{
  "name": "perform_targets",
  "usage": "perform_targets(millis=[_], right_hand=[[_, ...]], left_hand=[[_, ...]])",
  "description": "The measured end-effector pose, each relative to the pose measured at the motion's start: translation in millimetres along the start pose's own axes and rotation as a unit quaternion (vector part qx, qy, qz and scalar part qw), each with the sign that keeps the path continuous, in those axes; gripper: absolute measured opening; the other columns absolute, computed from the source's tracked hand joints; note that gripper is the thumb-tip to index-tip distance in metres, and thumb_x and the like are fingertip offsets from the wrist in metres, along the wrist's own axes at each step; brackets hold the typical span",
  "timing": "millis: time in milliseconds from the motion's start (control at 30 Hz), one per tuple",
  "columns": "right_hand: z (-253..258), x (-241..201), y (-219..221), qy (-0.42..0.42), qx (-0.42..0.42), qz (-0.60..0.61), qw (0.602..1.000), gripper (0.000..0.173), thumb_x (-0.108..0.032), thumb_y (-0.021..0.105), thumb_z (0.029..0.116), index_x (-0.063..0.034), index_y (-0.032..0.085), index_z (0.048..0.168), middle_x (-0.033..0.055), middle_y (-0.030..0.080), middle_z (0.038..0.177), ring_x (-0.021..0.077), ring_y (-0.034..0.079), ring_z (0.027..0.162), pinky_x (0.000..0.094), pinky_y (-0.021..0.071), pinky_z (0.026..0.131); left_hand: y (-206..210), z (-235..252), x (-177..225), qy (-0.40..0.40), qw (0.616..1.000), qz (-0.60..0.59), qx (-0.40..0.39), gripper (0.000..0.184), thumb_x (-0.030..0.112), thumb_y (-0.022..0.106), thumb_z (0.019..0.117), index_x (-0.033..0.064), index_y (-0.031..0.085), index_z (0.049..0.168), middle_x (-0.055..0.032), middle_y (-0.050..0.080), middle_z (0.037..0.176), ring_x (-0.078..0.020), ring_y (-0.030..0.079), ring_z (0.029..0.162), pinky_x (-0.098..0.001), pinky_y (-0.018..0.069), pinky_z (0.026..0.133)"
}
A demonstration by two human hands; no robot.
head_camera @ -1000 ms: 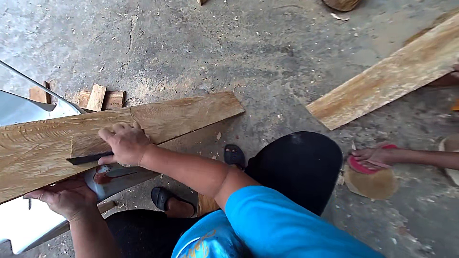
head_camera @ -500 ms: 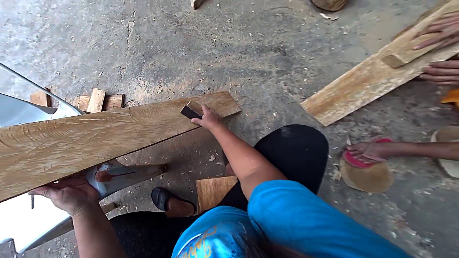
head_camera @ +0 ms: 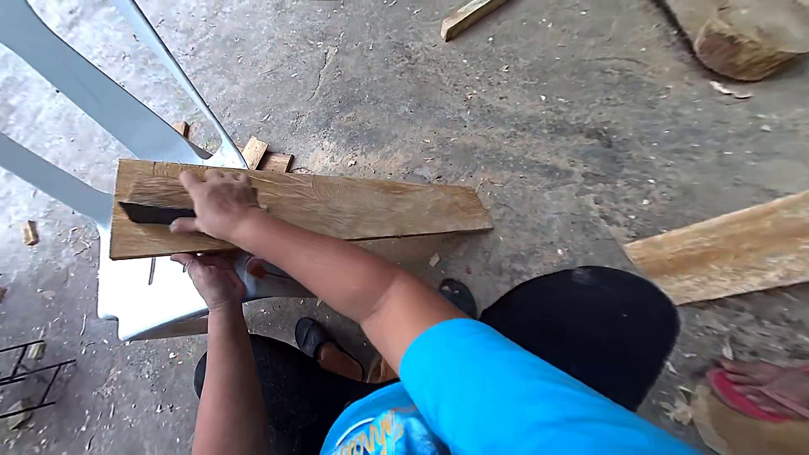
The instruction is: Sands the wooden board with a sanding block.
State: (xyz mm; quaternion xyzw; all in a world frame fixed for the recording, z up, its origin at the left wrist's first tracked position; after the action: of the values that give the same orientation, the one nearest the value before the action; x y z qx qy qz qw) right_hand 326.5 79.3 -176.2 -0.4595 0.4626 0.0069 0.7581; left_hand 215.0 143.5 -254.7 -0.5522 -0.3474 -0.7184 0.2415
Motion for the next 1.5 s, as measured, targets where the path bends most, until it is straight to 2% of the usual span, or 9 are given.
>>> perform_targets(millis=[100, 200, 500, 600, 767, 1000, 1133, 1267, 1500], right_hand=[[27.2, -46.6, -0.5, -0.045, -0.044, -0.020, 0.998, 0.078, -0.059, 0.075, 0.0871, -0.0246, 0.050, 0.153, 0.0141, 0.063, 0.133, 0.0332, 0.058, 0.124, 0.0551, 0.0458, 0.100], [19.9, -18.9, -11.4, -0.031, -0.045, -0.017, 0.998, 0.078, -0.054, 0.076, 0.0883, -0.0208, 0.050, 0.154, 0.0165, 0.064, 0.135, 0.0355, 0.059, 0.124, 0.0573, 0.0467, 0.099], [-100.7, 304.1, -47.0, 0.354, 0.024, -0.005, 0.935, 0.088, -0.055, 0.076, 0.0892, -0.0041, 0.042, 0.153, 0.0327, 0.059, 0.135, 0.0517, 0.059, 0.124, 0.0721, 0.0463, 0.099], [-134.0, 352.0, -48.2, 0.433, 0.021, 0.003, 0.901, 0.089, -0.055, 0.075, 0.0901, -0.0061, 0.038, 0.155, 0.0315, 0.060, 0.136, 0.0504, 0.058, 0.127, 0.0699, 0.0442, 0.103], [-98.1, 270.1, -40.5, 0.328, 0.013, 0.000, 0.945, 0.085, -0.053, 0.077, 0.0895, -0.0017, 0.045, 0.149, 0.0311, 0.060, 0.135, 0.0495, 0.061, 0.122, 0.0696, 0.0463, 0.100], [5.6, -13.9, -1.4, -0.028, -0.011, 0.006, 1.000, 0.077, -0.055, 0.081, 0.0830, -0.0082, 0.060, 0.140, 0.0240, 0.066, 0.126, 0.0437, 0.062, 0.118, 0.0672, 0.0466, 0.097], [15.2, -48.0, -3.6, -0.060, -0.062, -0.039, 0.995, 0.077, -0.056, 0.075, 0.0889, -0.0150, 0.051, 0.150, 0.0191, 0.062, 0.131, 0.0376, 0.059, 0.123, 0.0594, 0.0463, 0.097], [-18.8, 43.7, -19.3, -0.008, -0.014, -0.015, 1.000, 0.077, -0.049, 0.079, 0.0868, -0.0034, 0.056, 0.144, 0.0278, 0.065, 0.127, 0.0473, 0.062, 0.118, 0.0679, 0.0475, 0.096], [-143.8, 292.6, -34.9, 0.288, 0.022, -0.029, 0.957, 0.093, -0.053, 0.079, 0.0875, 0.0031, 0.041, 0.151, 0.0360, 0.057, 0.137, 0.0547, 0.058, 0.125, 0.0733, 0.0441, 0.100]], left_hand=[[1.6, -1.9, 3.1, 0.000, 1.000, -0.007, -0.009, 0.072, 0.053, -0.011, 0.1032, 0.0190, 0.035, 0.147, 0.0005, 0.060, 0.131, -0.0095, 0.060, 0.119, -0.0342, 0.0511, 0.101], [0.4, -3.4, 2.7, -0.016, 1.000, 0.005, 0.008, 0.071, 0.053, -0.011, 0.1034, 0.0183, 0.029, 0.150, -0.0038, 0.060, 0.131, -0.0156, 0.064, 0.113, -0.0391, 0.0551, 0.094], [0.9, -2.1, 2.1, -0.014, 1.000, 0.007, 0.021, 0.070, 0.053, -0.010, 0.1036, 0.0180, 0.031, 0.148, -0.0050, 0.061, 0.127, -0.0184, 0.066, 0.107, -0.0409, 0.0575, 0.089], [1.7, -0.9, 0.5, -0.017, 0.999, 0.009, 0.028, 0.071, 0.054, -0.011, 0.1032, 0.0182, 0.030, 0.148, -0.0052, 0.061, 0.128, -0.0178, 0.066, 0.107, -0.0406, 0.0574, 0.089], [2.4, 0.3, -2.2, -0.021, 0.999, -0.013, 0.020, 0.073, 0.056, -0.010, 0.1027, 0.0180, 0.031, 0.151, -0.0058, 0.057, 0.136, -0.0174, 0.062, 0.118, -0.0406, 0.0543, 0.097], [-0.6, -3.2, -1.5, -0.023, 1.000, -0.007, 0.011, 0.072, 0.056, -0.008, 0.1029, 0.0195, 0.039, 0.142, 0.0003, 0.065, 0.119, -0.0115, 0.065, 0.106, -0.0354, 0.0554, 0.092], [-1.6, -4.3, -1.2, -0.025, 0.999, -0.009, 0.022, 0.072, 0.057, -0.007, 0.1026, 0.0200, 0.044, 0.137, 0.0033, 0.068, 0.112, -0.0087, 0.066, 0.104, -0.0333, 0.0557, 0.092], [-4.7, -2.9, -4.2, -0.004, 1.000, -0.013, 0.004, 0.071, 0.053, -0.007, 0.1043, 0.0167, 0.032, 0.150, -0.0046, 0.058, 0.137, -0.0169, 0.060, 0.122, -0.0403, 0.0494, 0.105], [1.0, -5.1, -1.8, -0.013, 0.999, -0.025, 0.021, 0.070, 0.053, -0.005, 0.1051, 0.0149, 0.037, 0.146, -0.0046, 0.063, 0.128, -0.0164, 0.064, 0.115, -0.0396, 0.0534, 0.099]])
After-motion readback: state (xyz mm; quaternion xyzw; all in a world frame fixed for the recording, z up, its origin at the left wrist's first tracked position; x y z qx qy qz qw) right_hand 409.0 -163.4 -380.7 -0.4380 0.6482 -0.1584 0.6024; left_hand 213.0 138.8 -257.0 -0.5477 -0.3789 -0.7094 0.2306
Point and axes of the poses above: each hand's wrist, its own z-axis towards the middle knuckle, its own y-axis out of the palm, x = y × z, the point moved 4 cm from there along z, towards the middle knuckle
